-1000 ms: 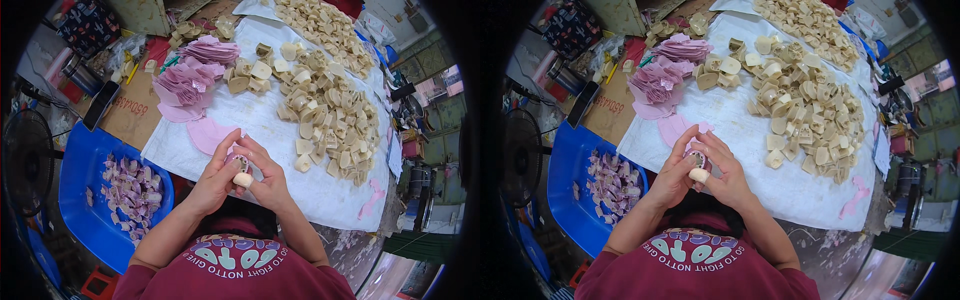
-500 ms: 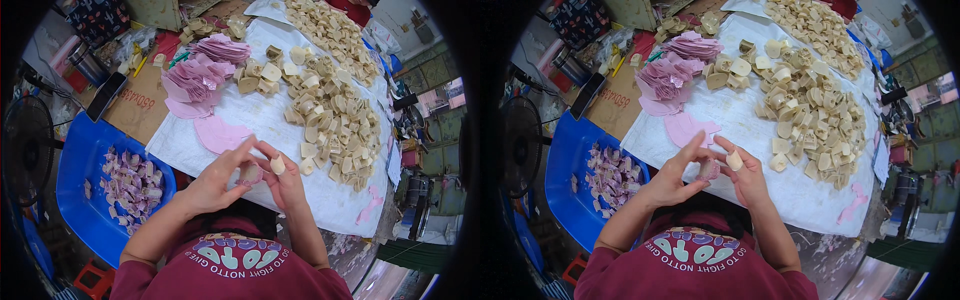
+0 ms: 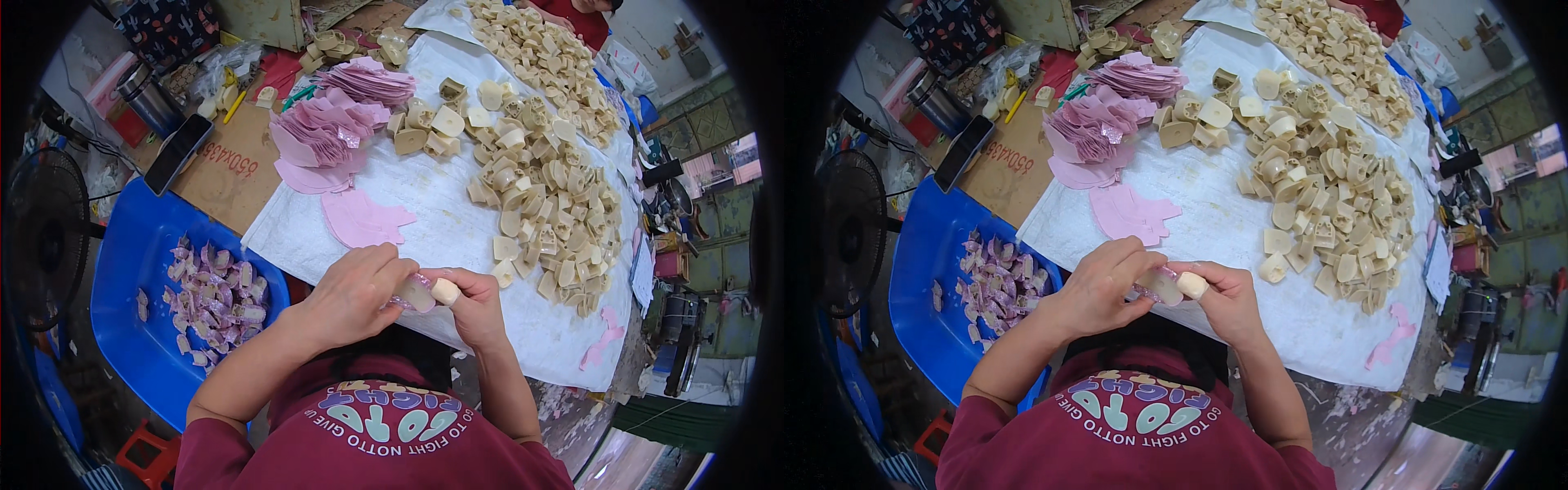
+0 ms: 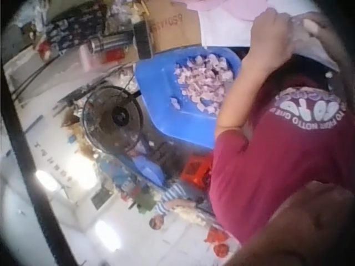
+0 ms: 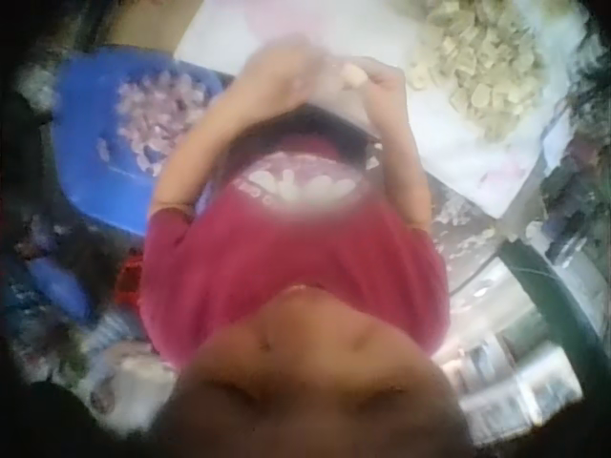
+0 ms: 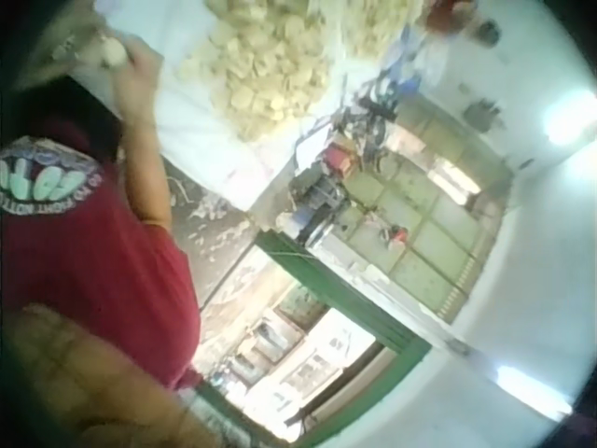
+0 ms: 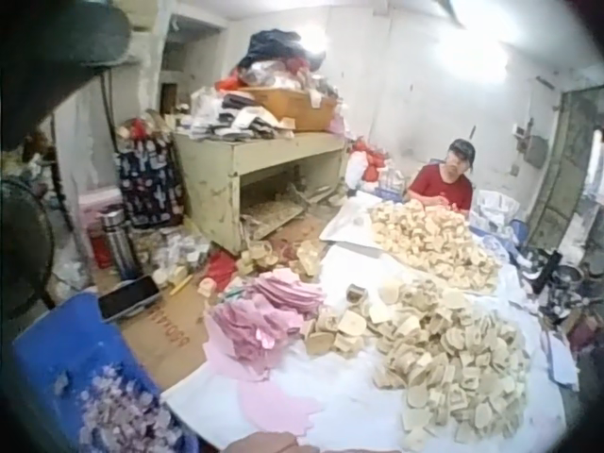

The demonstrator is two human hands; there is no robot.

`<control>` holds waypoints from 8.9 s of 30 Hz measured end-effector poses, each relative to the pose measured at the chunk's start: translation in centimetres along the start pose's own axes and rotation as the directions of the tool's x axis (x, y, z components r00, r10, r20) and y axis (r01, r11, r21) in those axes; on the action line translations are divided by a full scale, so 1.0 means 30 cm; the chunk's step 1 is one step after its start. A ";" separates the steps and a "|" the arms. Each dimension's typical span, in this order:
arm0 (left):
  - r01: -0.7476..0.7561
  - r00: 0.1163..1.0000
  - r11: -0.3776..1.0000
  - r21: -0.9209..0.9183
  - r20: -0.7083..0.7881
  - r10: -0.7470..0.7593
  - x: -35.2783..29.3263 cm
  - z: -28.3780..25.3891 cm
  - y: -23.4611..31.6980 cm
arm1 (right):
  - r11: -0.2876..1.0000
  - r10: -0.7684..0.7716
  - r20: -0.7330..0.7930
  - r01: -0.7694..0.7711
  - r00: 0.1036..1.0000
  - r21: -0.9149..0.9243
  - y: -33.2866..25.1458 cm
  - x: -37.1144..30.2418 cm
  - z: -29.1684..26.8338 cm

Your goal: The person repeatedly picks up pink foam pieces and beige plastic molds, presses them together, and places the assembled units into a blue bin. They occasionally use scissors to trim excess foam from the molds. The workspace is cluttered with stacks of foam and molds, and a second person is visible in the background.

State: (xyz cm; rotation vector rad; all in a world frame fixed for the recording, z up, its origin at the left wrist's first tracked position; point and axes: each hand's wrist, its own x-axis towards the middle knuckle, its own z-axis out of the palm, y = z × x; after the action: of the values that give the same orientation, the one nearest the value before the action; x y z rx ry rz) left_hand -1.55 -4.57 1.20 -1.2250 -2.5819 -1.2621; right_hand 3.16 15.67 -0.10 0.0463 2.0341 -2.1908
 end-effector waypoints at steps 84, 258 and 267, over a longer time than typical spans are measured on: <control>0.808 0.504 0.584 0.070 -0.595 -0.626 -0.413 -0.014 -0.265 | 0.553 -0.828 0.312 0.579 0.467 0.599 -0.510 -0.151 0.095; 0.096 0.964 0.878 -0.470 -0.175 -0.199 0.057 0.007 -0.034 | 0.926 -0.079 -0.075 0.046 0.994 -0.374 -0.058 0.052 0.049; -0.100 0.915 0.578 -0.810 -0.304 -0.267 -0.028 0.030 -0.015 | 0.719 -0.524 -0.043 0.414 0.851 -0.558 -0.184 0.004 0.060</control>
State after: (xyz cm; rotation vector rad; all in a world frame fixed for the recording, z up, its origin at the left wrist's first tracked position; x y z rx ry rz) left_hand -0.99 -4.66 0.02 -0.7091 -1.7490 -2.5737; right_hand 2.46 14.23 5.49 -0.3795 2.9828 -1.7959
